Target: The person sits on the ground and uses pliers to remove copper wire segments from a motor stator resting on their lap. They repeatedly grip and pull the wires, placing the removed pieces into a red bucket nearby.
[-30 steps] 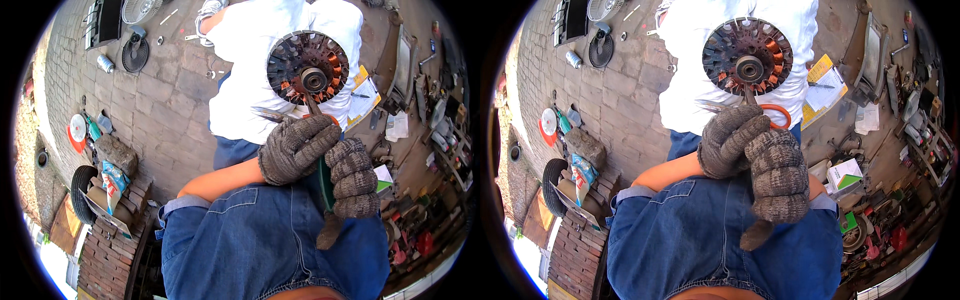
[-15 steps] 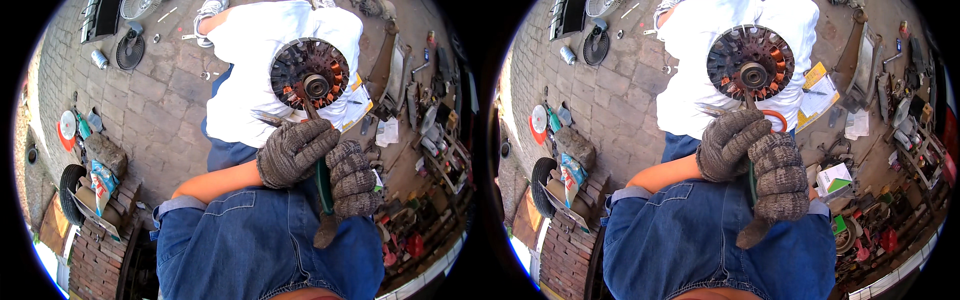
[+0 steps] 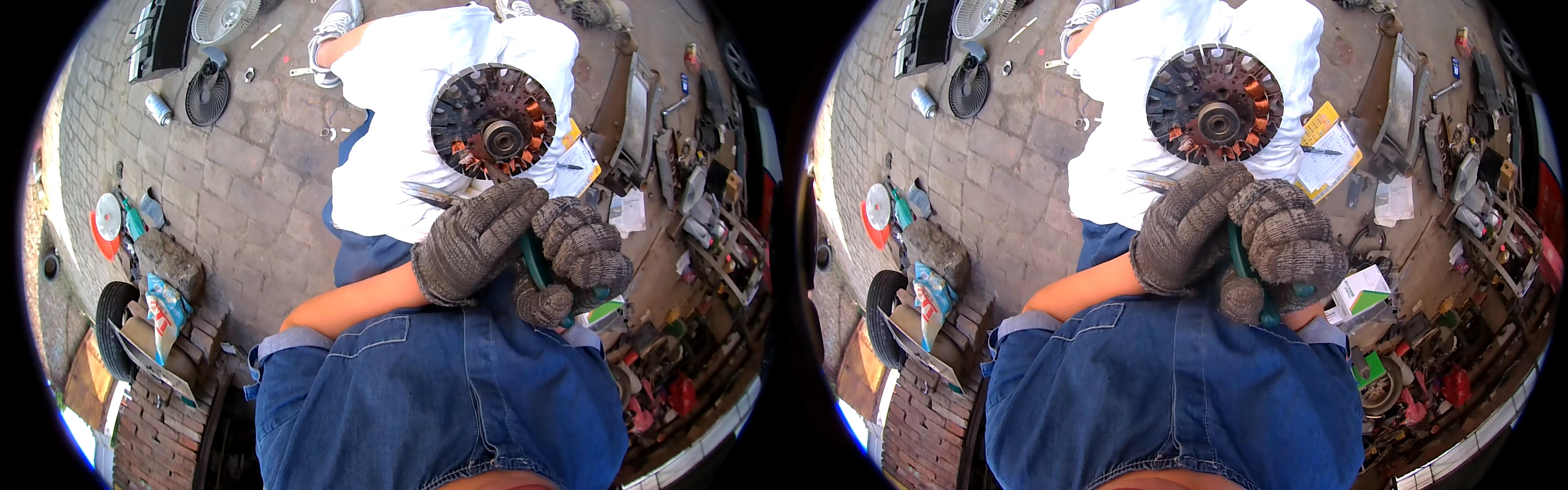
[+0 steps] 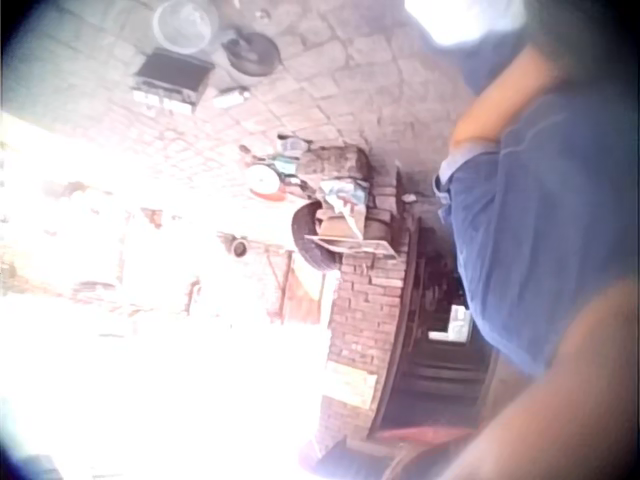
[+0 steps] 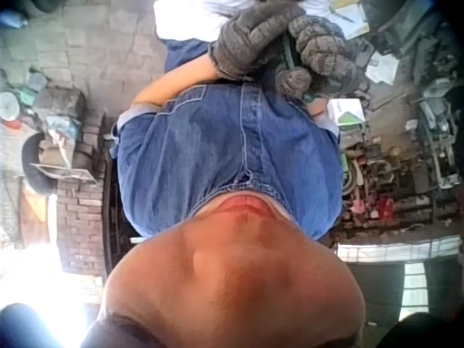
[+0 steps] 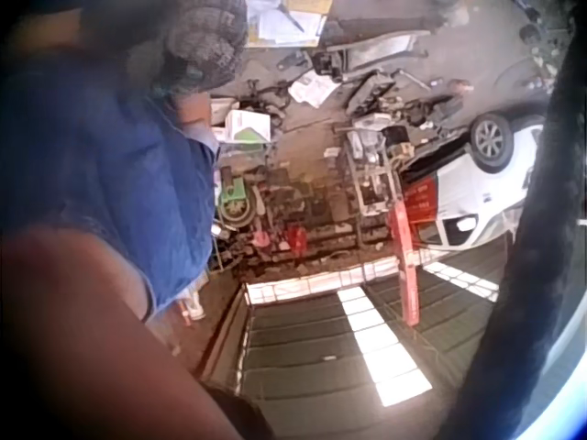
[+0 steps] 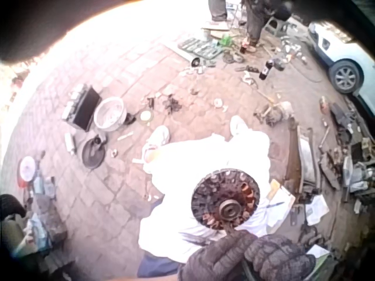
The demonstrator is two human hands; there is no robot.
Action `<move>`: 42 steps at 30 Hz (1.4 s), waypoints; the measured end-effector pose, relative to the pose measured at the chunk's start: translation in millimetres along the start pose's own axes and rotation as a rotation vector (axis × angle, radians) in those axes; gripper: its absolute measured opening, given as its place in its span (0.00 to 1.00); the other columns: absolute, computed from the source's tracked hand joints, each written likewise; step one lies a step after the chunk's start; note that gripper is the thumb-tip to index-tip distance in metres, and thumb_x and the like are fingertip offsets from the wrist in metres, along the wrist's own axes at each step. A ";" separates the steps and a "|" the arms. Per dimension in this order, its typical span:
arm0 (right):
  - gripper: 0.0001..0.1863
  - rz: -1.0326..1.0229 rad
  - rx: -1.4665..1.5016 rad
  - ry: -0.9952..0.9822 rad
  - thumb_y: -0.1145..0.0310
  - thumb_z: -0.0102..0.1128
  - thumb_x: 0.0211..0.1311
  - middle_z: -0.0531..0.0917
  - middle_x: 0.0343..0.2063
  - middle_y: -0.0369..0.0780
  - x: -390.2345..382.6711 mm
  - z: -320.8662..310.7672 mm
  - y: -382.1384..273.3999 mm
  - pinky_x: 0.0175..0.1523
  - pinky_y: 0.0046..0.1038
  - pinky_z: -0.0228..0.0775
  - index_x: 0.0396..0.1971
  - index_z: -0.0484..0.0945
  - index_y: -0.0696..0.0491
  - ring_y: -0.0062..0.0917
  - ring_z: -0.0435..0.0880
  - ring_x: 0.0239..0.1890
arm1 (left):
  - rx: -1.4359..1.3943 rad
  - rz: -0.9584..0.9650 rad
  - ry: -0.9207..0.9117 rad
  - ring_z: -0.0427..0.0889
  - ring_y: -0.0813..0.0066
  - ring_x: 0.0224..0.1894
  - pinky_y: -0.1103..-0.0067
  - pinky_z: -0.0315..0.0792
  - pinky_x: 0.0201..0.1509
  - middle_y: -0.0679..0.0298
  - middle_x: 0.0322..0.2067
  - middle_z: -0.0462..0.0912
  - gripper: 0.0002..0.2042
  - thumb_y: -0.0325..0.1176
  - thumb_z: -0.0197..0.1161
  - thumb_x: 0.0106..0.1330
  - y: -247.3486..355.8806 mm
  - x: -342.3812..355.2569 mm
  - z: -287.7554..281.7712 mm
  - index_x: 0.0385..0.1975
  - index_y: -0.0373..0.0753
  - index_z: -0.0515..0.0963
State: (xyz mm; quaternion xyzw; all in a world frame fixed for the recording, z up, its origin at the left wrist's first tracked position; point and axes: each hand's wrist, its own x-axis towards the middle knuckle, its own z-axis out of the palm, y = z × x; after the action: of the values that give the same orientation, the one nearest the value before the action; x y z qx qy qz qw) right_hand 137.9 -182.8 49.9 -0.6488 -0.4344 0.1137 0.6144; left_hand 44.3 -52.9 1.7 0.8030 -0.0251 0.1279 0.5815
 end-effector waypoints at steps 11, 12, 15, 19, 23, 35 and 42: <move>0.23 -0.010 0.016 0.093 0.59 0.73 0.43 0.76 0.33 0.37 -3.9 13.3 9.0 0.44 0.36 0.75 0.37 0.73 0.50 0.28 0.77 0.37 | 0.253 -0.061 0.148 0.80 0.61 0.38 0.72 0.76 0.39 0.56 0.36 0.78 0.15 0.28 0.69 0.52 -25.4 -18.5 -14.2 0.41 0.38 0.78; 0.23 -0.008 0.018 0.098 0.59 0.73 0.43 0.75 0.33 0.37 -4.3 14.5 10.2 0.44 0.36 0.75 0.37 0.73 0.50 0.28 0.77 0.36 | 0.269 -0.121 0.165 0.80 0.62 0.37 0.72 0.76 0.38 0.56 0.36 0.78 0.15 0.27 0.69 0.52 -27.8 -21.4 -18.7 0.41 0.38 0.78; 0.23 -0.006 0.022 0.108 0.59 0.73 0.43 0.75 0.33 0.37 -5.9 11.8 5.8 0.43 0.36 0.75 0.37 0.73 0.50 0.28 0.77 0.36 | 0.317 -0.150 0.182 0.81 0.66 0.33 0.74 0.75 0.37 0.56 0.36 0.77 0.14 0.25 0.68 0.53 -39.9 -25.8 -25.5 0.40 0.36 0.78; 0.23 -0.016 0.025 0.127 0.59 0.74 0.43 0.75 0.33 0.37 -8.4 9.7 3.9 0.43 0.35 0.75 0.37 0.73 0.50 0.27 0.76 0.36 | 0.348 -0.209 0.197 0.82 0.71 0.29 0.77 0.76 0.33 0.58 0.37 0.76 0.14 0.26 0.69 0.53 -51.9 -30.6 -17.1 0.41 0.38 0.78; 0.23 -0.005 0.039 0.135 0.59 0.74 0.43 0.75 0.33 0.37 -3.9 13.5 10.2 0.43 0.35 0.75 0.37 0.73 0.50 0.27 0.76 0.36 | 0.377 -0.169 0.230 0.81 0.72 0.28 0.79 0.76 0.29 0.59 0.36 0.77 0.13 0.27 0.69 0.53 -59.2 -25.9 -13.7 0.40 0.39 0.79; 0.23 0.031 0.072 0.153 0.59 0.74 0.43 0.75 0.32 0.36 -1.6 10.2 9.9 0.42 0.34 0.76 0.36 0.72 0.50 0.26 0.76 0.35 | 0.403 -0.084 0.227 0.80 0.64 0.30 0.72 0.74 0.32 0.59 0.32 0.79 0.10 0.29 0.68 0.52 -59.5 -17.1 -15.9 0.35 0.40 0.80; 0.23 0.064 0.099 0.149 0.59 0.74 0.43 0.74 0.32 0.36 10.4 16.4 11.3 0.41 0.33 0.76 0.36 0.72 0.50 0.25 0.76 0.34 | 0.355 -0.098 0.252 0.80 0.63 0.31 0.71 0.74 0.33 0.59 0.32 0.79 0.10 0.30 0.68 0.51 -59.0 -14.3 -18.0 0.34 0.40 0.80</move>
State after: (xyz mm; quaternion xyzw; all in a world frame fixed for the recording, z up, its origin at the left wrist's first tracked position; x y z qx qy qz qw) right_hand 137.7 -162.5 40.2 -0.6378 -0.3606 0.1060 0.6723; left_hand 38.4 -18.5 -51.2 0.8708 0.1097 0.2011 0.4350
